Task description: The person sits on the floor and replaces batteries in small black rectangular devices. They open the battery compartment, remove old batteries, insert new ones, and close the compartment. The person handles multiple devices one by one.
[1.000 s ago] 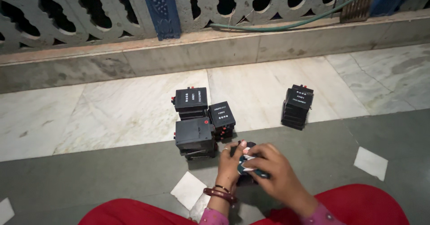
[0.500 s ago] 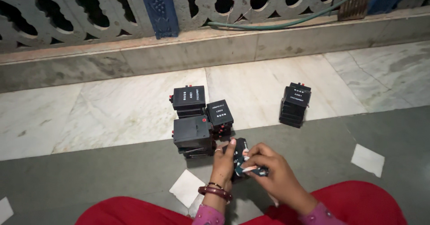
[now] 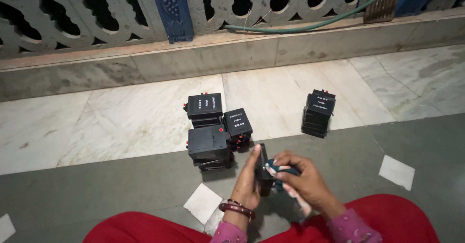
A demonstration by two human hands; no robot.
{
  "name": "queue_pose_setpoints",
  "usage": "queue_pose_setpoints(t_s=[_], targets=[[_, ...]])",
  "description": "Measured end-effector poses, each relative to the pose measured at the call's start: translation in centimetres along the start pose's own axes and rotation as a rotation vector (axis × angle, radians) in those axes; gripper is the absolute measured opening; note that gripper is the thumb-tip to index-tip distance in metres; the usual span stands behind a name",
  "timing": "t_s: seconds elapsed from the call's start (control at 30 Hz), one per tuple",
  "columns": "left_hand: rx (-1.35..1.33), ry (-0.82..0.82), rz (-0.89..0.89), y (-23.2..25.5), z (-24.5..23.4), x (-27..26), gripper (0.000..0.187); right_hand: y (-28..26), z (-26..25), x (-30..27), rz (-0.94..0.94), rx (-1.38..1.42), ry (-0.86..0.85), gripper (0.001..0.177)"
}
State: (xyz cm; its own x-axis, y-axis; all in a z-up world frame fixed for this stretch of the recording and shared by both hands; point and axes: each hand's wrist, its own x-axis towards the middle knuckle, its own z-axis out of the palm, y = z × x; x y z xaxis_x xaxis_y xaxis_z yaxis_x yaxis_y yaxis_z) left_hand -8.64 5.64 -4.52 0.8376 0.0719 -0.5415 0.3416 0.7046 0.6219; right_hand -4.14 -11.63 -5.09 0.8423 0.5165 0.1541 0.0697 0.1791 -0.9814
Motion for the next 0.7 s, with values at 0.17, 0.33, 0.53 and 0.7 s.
queue_pose_setpoints(t_s=[0.17, 0.33, 0.53, 0.7], targets=[[-0.214, -0.236, 0.009, -0.9, 0.5, -0.7, 0.047, 3.0, 1.6, 0.9, 0.135, -0.109, 0.277, 0.018], [-0.236, -0.13, 0.059, -1.5, 0.5, 0.5, 0.041, 5.2, 1.0, 1.1, 0.1, -0.219, 0.286, 0.02], [-0.144, -0.024, 0.309, -1.2, -0.7, 1.9, 0.045, 4.5, 0.2, 0.4, 0.014, -0.005, 0.21, 0.025], [-0.075, 0.154, 0.253, -1.5, -0.6, 2.3, 0.051, 1.4, 0.5, 0.0, 0.143, -0.161, 0.06, 0.037]])
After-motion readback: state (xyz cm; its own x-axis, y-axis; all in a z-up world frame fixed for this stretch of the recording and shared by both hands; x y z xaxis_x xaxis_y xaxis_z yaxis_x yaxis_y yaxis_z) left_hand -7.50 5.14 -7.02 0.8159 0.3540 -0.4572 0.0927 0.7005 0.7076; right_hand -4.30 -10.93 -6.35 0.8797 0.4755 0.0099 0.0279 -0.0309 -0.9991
